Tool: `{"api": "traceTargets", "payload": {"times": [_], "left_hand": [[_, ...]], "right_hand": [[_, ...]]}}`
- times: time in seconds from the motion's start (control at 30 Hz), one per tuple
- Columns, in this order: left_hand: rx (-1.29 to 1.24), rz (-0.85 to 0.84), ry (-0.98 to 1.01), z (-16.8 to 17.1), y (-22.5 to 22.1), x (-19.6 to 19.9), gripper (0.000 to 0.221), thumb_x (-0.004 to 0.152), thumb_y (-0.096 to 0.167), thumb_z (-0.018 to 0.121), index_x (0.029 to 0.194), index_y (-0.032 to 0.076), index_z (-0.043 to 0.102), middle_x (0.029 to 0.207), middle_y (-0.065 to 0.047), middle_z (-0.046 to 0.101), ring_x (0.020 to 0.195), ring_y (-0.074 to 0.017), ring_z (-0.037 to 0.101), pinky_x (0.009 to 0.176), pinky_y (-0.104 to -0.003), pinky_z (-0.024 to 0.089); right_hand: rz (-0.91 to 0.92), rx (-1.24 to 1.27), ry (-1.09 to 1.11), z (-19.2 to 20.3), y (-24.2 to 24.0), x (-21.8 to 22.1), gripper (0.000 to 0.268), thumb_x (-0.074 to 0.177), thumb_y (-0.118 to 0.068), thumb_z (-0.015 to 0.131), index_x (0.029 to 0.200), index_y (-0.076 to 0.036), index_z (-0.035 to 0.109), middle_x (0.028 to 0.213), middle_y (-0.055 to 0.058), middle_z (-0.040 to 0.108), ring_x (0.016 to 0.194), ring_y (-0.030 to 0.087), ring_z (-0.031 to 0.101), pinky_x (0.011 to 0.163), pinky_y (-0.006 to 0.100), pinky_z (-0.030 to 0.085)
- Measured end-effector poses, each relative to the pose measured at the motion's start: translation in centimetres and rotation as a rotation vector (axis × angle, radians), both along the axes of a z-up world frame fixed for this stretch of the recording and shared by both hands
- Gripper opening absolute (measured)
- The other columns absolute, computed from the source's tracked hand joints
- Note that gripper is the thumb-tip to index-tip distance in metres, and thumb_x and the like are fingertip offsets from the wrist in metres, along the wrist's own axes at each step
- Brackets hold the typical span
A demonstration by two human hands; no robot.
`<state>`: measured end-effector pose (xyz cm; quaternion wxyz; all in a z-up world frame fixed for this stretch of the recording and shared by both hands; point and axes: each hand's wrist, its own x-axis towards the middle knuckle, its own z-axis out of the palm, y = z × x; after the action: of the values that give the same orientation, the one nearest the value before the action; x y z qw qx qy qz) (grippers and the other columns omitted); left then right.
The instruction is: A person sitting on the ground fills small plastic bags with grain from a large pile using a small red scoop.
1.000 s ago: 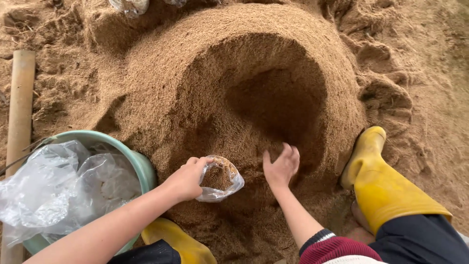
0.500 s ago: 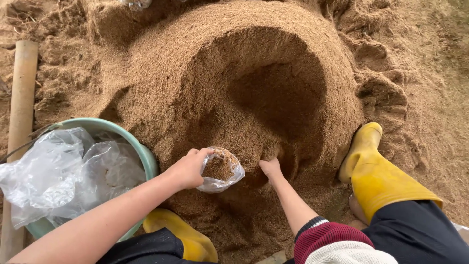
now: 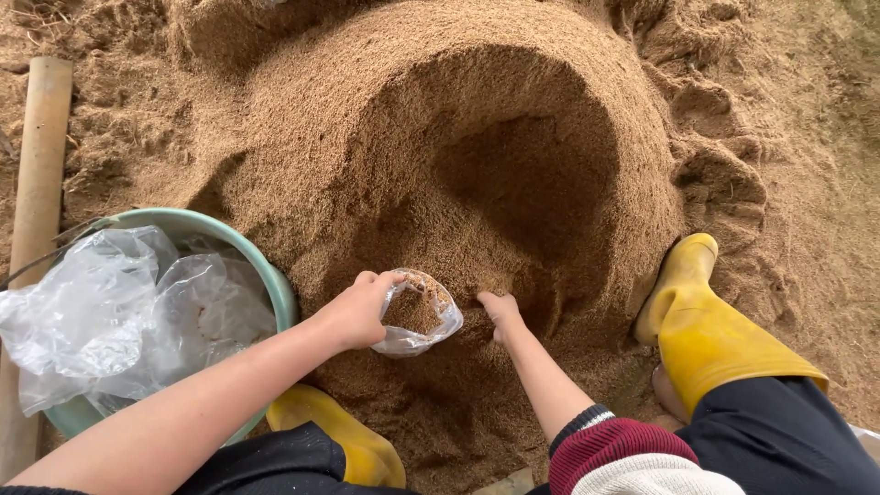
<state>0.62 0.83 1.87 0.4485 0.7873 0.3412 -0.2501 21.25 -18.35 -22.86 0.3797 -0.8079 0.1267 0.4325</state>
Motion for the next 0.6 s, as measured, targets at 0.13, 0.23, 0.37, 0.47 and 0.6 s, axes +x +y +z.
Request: {"api": "traceTargets", "payload": {"times": [0.13, 0.23, 0.37, 0.47, 0.6], "left_hand": [[0.004, 0.004, -0.001, 0.5, 0.0, -0.1, 0.088, 0.07, -0.011, 0.059, 0.152, 0.017, 0.041, 0.141, -0.024, 0.046, 0.118, -0.0533, 0.063, 0.098, -0.056, 0.054], [-0.008, 0.022, -0.013, 0.9, -0.1, -0.3, 0.088, 0.07, -0.012, 0.058, 0.152, 0.015, 0.041, 0.141, -0.025, 0.046, 0.118, -0.0546, 0.062, 0.097, -0.057, 0.054], [-0.023, 0.031, -0.022, 1.2, -0.1, -0.3, 0.088, 0.07, -0.014, 0.056, 0.152, 0.013, 0.041, 0.139, -0.027, 0.047, 0.117, -0.0557, 0.062, 0.097, -0.057, 0.054], [-0.029, 0.028, -0.014, 1.8, 0.0, -0.4, 0.088, 0.07, -0.015, 0.055, 0.153, 0.013, 0.04, 0.141, -0.026, 0.046, 0.12, -0.0558, 0.06, 0.098, -0.057, 0.053], [-0.059, 0.043, 0.0, 2.6, 0.1, -0.4, 0.089, 0.07, -0.017, 0.053, 0.153, 0.014, 0.041, 0.142, -0.027, 0.045, 0.122, -0.0555, 0.059, 0.098, -0.056, 0.053]], "right_hand": [[-0.13, 0.054, 0.221, 5.6, 2.4, -0.4, 0.102, 0.089, -0.037, 0.074, 0.163, -0.002, 0.013, 0.166, 0.027, 0.013, 0.154, 0.045, 0.01, 0.115, 0.07, 0.01], [-0.208, 0.081, 0.236, 3.8, 1.5, -0.3, 0.097, 0.096, -0.043, 0.067, 0.163, -0.001, 0.011, 0.168, 0.025, 0.009, 0.156, 0.04, 0.008, 0.12, 0.064, 0.008], [-0.436, 0.246, 0.339, 3.4, 1.1, -0.1, 0.073, 0.09, -0.041, 0.071, 0.146, 0.0, 0.047, 0.143, 0.025, 0.054, 0.134, 0.041, 0.053, 0.105, 0.056, 0.048], [-0.404, 0.274, 0.365, 1.0, 0.7, 0.5, 0.071, 0.089, -0.047, 0.072, 0.142, -0.003, 0.054, 0.139, 0.024, 0.059, 0.128, 0.042, 0.058, 0.102, 0.058, 0.051], [-0.22, 0.27, 0.339, -3.4, 0.1, 2.7, 0.076, 0.087, -0.049, 0.074, 0.143, -0.001, 0.052, 0.135, 0.027, 0.06, 0.123, 0.044, 0.06, 0.099, 0.06, 0.051]]}}
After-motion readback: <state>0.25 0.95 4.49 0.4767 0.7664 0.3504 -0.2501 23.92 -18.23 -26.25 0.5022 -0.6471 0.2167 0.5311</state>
